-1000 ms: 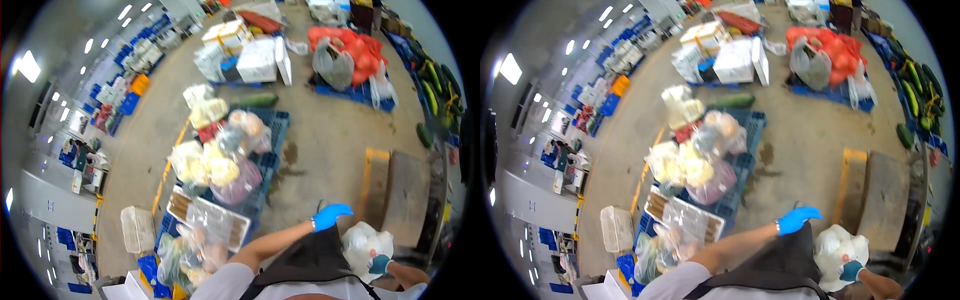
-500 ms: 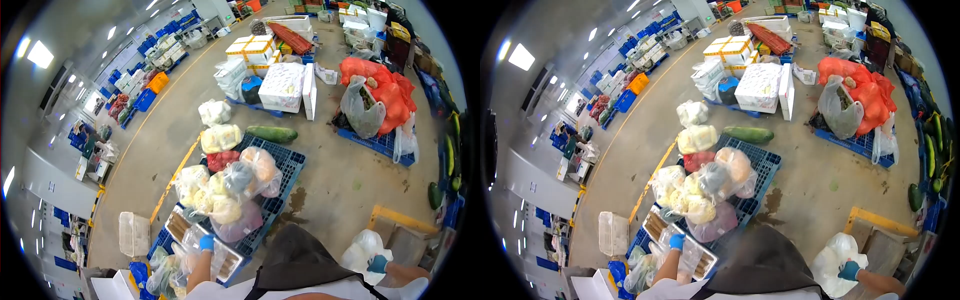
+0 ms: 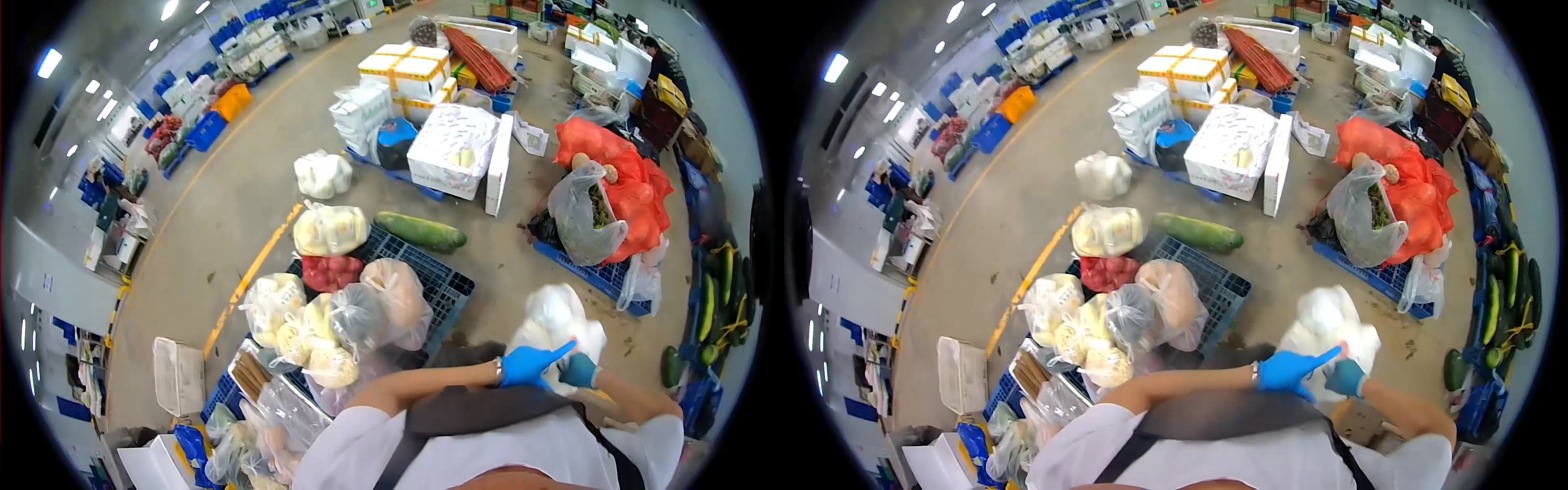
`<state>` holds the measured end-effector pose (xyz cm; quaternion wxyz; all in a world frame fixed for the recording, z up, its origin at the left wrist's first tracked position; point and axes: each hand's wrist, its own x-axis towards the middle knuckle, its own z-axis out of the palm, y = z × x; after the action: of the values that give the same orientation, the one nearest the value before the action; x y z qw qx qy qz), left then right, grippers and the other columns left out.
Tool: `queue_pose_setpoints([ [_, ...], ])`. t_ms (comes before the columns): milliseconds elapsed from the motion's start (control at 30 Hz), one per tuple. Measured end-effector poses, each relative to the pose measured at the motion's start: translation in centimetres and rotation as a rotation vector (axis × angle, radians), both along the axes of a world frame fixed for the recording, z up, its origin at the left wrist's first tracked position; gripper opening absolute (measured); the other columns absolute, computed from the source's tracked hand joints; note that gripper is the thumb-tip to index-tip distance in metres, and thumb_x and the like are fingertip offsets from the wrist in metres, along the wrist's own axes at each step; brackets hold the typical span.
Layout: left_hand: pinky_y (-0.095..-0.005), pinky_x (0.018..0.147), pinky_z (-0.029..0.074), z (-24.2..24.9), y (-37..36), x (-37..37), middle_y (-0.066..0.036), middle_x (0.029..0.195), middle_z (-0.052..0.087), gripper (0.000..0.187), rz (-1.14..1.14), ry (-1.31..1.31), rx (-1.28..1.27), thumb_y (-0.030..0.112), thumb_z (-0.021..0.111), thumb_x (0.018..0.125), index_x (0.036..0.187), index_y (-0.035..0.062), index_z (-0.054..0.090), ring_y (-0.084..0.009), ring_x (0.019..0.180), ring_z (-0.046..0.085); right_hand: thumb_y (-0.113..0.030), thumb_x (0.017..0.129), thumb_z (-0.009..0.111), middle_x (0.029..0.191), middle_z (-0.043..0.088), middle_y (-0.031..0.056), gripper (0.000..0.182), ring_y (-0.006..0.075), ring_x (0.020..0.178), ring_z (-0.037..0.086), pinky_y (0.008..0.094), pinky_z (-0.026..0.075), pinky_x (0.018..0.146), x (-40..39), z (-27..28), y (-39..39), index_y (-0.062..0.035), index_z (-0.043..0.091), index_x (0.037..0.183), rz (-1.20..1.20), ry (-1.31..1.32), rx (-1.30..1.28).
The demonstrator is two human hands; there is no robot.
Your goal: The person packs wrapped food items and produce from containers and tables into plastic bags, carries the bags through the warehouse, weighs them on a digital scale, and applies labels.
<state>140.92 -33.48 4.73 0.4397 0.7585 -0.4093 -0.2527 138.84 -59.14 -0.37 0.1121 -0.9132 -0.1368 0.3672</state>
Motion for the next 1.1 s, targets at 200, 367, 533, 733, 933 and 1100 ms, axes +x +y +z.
queue_pose_setpoints([
  [200,-0.0422,0.061,0.051,-4.0,-1.0,11.4,-0.014,0.090,0.067,0.056,0.282,-0.224,0.047,0.048,0.055,0.089,0.133,0.0151,0.045,-0.0342,0.071,0.065,-0.028,0.086,0.053,0.082,0.065,0.0228,0.024,0.0400,0.078,0.062,0.0520,0.046,0.087,15.5,-1.9,2.4,-0.0065,0.064,0.085,-0.027,-0.216,0.225],
  [367,-0.0437,0.067,0.051,-8.5,-0.6,23.7,-0.013,0.084,0.068,0.046,0.311,-0.198,0.040,0.052,0.046,0.092,0.095,0.0105,0.066,-0.0329,0.076,0.066,-0.042,0.077,0.063,0.093,0.068,0.0174,0.034,0.0379,0.089,0.064,0.0482,0.045,0.090,30.6,-0.8,5.8,-0.0125,0.069,0.092,0.478,-0.012,-0.038],
  [533,-0.0406,0.071,0.049,-15.7,-3.8,37.7,-0.012,0.077,0.067,0.044,0.357,0.029,-0.213,0.044,0.044,0.093,0.087,0.0085,0.069,-0.0296,0.071,0.063,-0.034,0.077,0.063,0.098,0.068,0.0137,0.031,0.0315,0.092,0.064,0.0408,0.049,0.085,46.5,-2.0,5.9,-0.0127,0.069,0.098,0.701,-0.098,0.130],
  [733,-0.0370,0.068,0.049,-7.1,-1.9,48.3,-0.010,0.071,0.064,0.037,0.626,0.443,-0.258,0.037,0.046,0.093,0.082,0.0085,0.066,-0.0240,0.066,0.062,-0.027,0.077,0.060,0.092,0.068,0.0130,0.022,0.0329,0.080,0.066,0.0422,0.050,0.070,61.6,0.5,9.4,-0.0134,0.068,0.092,0.907,0.030,0.241],
  [933,-0.0360,0.072,0.050,-6.9,-0.1,54.2,-0.011,0.075,0.066,0.037,0.786,0.374,-0.187,0.036,0.046,0.093,0.084,0.0069,0.067,-0.0251,0.069,0.063,-0.029,0.078,0.059,0.093,0.068,0.0115,0.023,0.0324,0.081,0.066,0.0418,0.051,0.071,69.3,0.1,13.0,-0.0149,0.068,0.094,1.016,0.019,0.287],
  [1100,-0.0357,0.071,0.050,-7.1,4.6,56.9,-0.012,0.077,0.066,0.037,0.879,0.325,-0.218,0.036,0.048,0.092,0.084,0.0054,0.068,-0.0255,0.072,0.063,-0.027,0.078,0.059,0.092,0.068,0.0112,0.022,0.0325,0.080,0.066,0.0415,0.051,0.071,73.7,-0.9,19.1,-0.0149,0.068,0.093,1.116,0.112,0.283],
])
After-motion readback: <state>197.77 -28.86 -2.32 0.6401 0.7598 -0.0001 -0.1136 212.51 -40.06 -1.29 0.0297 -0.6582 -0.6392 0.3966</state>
